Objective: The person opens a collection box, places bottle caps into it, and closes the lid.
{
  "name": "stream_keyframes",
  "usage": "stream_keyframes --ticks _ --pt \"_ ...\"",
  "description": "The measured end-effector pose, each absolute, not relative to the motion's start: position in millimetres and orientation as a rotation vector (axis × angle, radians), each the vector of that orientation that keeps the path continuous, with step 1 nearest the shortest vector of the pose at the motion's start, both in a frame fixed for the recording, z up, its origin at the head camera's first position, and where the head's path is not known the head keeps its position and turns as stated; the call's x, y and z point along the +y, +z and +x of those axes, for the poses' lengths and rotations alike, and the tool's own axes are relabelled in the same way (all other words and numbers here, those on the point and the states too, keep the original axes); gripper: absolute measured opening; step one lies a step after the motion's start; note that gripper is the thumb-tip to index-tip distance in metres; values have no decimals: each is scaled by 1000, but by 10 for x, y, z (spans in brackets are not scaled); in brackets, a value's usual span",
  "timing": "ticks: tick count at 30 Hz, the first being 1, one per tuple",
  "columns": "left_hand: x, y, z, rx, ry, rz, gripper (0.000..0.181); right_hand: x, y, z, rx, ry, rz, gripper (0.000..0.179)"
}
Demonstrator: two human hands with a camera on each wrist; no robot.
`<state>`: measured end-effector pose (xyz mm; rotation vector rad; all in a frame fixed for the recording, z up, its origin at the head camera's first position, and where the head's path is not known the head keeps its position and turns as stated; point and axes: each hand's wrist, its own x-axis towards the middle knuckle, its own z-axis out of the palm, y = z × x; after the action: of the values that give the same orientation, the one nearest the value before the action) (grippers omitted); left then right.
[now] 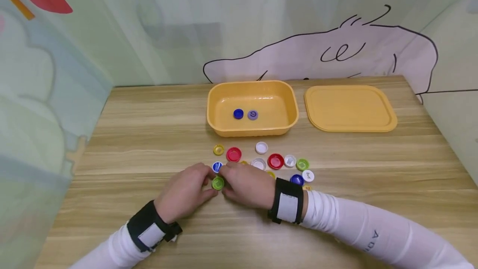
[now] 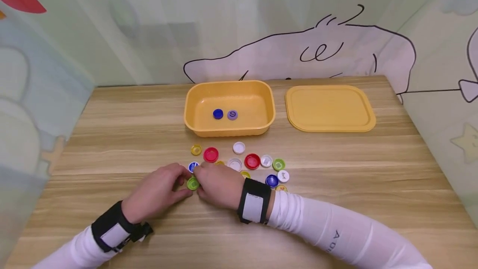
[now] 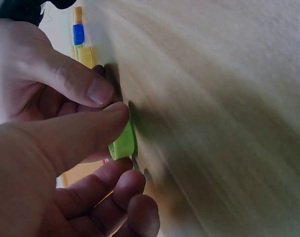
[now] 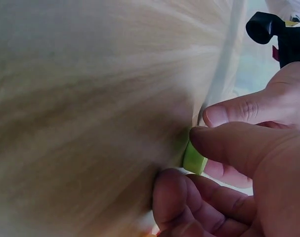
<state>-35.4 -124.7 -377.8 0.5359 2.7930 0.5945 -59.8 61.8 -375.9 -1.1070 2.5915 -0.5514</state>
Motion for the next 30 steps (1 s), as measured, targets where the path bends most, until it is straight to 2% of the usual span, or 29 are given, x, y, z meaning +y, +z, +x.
stream_keyframes --ticks 13,23,30 --pt "-1186 -3671 -393 2803 855 564 23 747 -3667 -679 2572 -786 -1073 20" --pt "-976 -3431 -601 2826 1120 530 31 988 -3367 -858 2682 -1037 -976 22" --pt "-750 -3329 -856 2722 1302 614 45 1211 -3243 -1080 2796 -1075 -896 26"
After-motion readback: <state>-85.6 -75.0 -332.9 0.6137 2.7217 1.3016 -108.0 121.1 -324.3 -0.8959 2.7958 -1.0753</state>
